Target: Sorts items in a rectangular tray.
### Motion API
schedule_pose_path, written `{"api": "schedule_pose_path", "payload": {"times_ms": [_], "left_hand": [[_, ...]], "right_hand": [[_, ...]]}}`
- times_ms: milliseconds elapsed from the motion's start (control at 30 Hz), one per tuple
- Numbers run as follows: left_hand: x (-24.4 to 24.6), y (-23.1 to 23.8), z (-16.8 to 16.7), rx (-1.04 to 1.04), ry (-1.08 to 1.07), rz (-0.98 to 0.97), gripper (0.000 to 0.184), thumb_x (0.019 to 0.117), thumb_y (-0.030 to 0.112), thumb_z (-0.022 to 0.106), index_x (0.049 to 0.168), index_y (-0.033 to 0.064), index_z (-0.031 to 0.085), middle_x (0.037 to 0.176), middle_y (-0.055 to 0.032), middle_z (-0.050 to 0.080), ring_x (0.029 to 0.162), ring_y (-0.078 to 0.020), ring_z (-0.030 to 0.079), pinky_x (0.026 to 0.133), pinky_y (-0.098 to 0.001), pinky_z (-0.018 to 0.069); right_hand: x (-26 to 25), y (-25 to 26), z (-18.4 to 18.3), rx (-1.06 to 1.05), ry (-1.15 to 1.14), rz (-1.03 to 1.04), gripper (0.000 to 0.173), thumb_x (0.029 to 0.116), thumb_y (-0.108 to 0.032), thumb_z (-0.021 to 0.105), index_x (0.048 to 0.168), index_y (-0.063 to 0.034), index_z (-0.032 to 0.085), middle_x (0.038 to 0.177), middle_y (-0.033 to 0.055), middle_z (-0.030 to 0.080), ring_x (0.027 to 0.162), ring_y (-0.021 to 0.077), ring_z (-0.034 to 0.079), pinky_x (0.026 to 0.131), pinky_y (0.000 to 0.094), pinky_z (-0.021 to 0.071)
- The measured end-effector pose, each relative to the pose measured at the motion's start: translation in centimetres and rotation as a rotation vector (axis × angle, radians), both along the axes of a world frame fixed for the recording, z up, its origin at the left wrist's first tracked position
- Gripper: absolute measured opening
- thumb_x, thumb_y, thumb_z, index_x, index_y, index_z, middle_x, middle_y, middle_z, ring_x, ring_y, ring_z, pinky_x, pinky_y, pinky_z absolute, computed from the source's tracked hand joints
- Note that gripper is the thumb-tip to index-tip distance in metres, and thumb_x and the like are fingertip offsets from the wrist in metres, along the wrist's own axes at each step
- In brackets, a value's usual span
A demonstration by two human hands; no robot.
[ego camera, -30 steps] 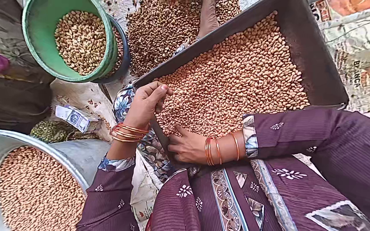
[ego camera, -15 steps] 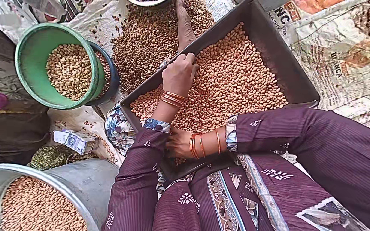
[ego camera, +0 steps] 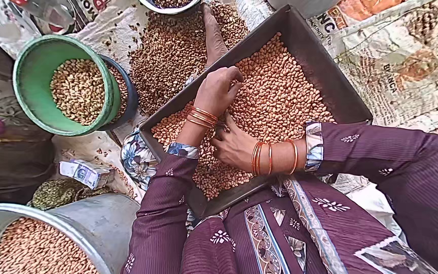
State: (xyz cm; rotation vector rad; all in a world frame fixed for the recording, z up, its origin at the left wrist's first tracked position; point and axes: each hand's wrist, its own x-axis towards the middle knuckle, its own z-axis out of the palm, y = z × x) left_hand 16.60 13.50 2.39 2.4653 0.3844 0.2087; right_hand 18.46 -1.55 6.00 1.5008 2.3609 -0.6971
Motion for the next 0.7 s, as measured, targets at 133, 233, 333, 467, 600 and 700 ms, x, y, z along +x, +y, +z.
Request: {"api": "schedule_pose_path", "payload": {"times_ms": [133, 233, 333, 467, 600, 700], "left_hand": [[0.7, -0.4, 0.0, 0.141, 0.185, -0.082, 0.025, 0.1054, 0.018, 0.055, 0.119, 0.0036, 0.070, 0.111, -0.0208, 0.069, 0.104, -0.0400, 0.070, 0.087, -0.0570, 0.0548], [0.2, 0.0, -0.1, 0.056, 0.060, -0.039, 0.022, 0.1025, 0.018, 0.059, 0.112, 0.0026, 0.072, 0.100, -0.0159, 0.072, 0.093, -0.0296, 0.071, 0.085, -0.0472, 0.0558], [-0.4, 0.8, 1.0, -0.357, -0.133, 0.061, 0.015, 0.1011, 0.019, 0.062, 0.105, 0.0067, 0.069, 0.079, 0.0051, 0.062, 0.065, 0.0012, 0.052, 0.063, -0.0174, 0.0441], [-1.8, 1.2, 4.0, -0.933, -0.305, 0.163, 0.007, 0.1045, 0.011, 0.054, 0.099, 0.0124, 0.059, 0.064, 0.0108, 0.049, 0.046, 0.0012, 0.040, 0.042, -0.0140, 0.0341], [-5.6, 1.7, 5.6, -1.066, -0.322, 0.216, 0.012, 0.1063, 0.013, 0.050, 0.099, 0.0146, 0.059, 0.062, 0.0114, 0.045, 0.047, 0.0003, 0.038, 0.044, -0.0143, 0.0337], [-9.5, 1.6, 5.5, -1.204, -0.318, 0.364, 0.020, 0.1081, 0.013, 0.043, 0.096, 0.0167, 0.060, 0.062, 0.0115, 0.044, 0.049, 0.0002, 0.039, 0.047, -0.0140, 0.0351]], "right_hand": [[-2.4, -0.5, -0.2, 0.090, 0.181, 0.169, 0.022, 0.0935, -0.003, 0.067, 0.114, -0.0061, 0.074, 0.133, 0.0204, 0.062, 0.128, 0.0475, 0.053, 0.107, 0.0778, 0.0288], [-4.6, 0.0, -2.1, 0.073, 0.374, 0.318, 0.030, 0.0982, 0.001, 0.056, 0.121, -0.0065, 0.074, 0.138, 0.0225, 0.060, 0.135, 0.0467, 0.049, 0.114, 0.0693, 0.0259], [-6.6, 2.0, -3.5, 0.051, 0.358, 0.248, 0.035, 0.1015, -0.006, 0.057, 0.136, -0.0017, 0.065, 0.149, 0.0200, 0.055, 0.145, 0.0400, 0.041, 0.121, 0.0577, 0.0219], [-5.1, 5.5, -1.7, 0.063, 0.175, 0.140, 0.028, 0.1005, -0.008, 0.060, 0.127, -0.0010, 0.068, 0.131, 0.0166, 0.065, 0.129, 0.0371, 0.054, 0.109, 0.0601, 0.0319], [-0.3, 6.7, -1.1, 0.058, 0.052, 0.002, 0.033, 0.0837, -0.016, 0.080, 0.116, -0.0119, 0.073, 0.132, 0.0179, 0.062, 0.129, 0.0507, 0.050, 0.096, 0.0834, 0.0309], [4.0, 6.1, -0.1, -0.028, -0.055, -0.139, 0.049, 0.0804, -0.017, 0.082, 0.127, -0.0165, 0.068, 0.140, 0.0203, 0.054, 0.130, 0.0561, 0.045, 0.090, 0.0836, 0.0342]]}}
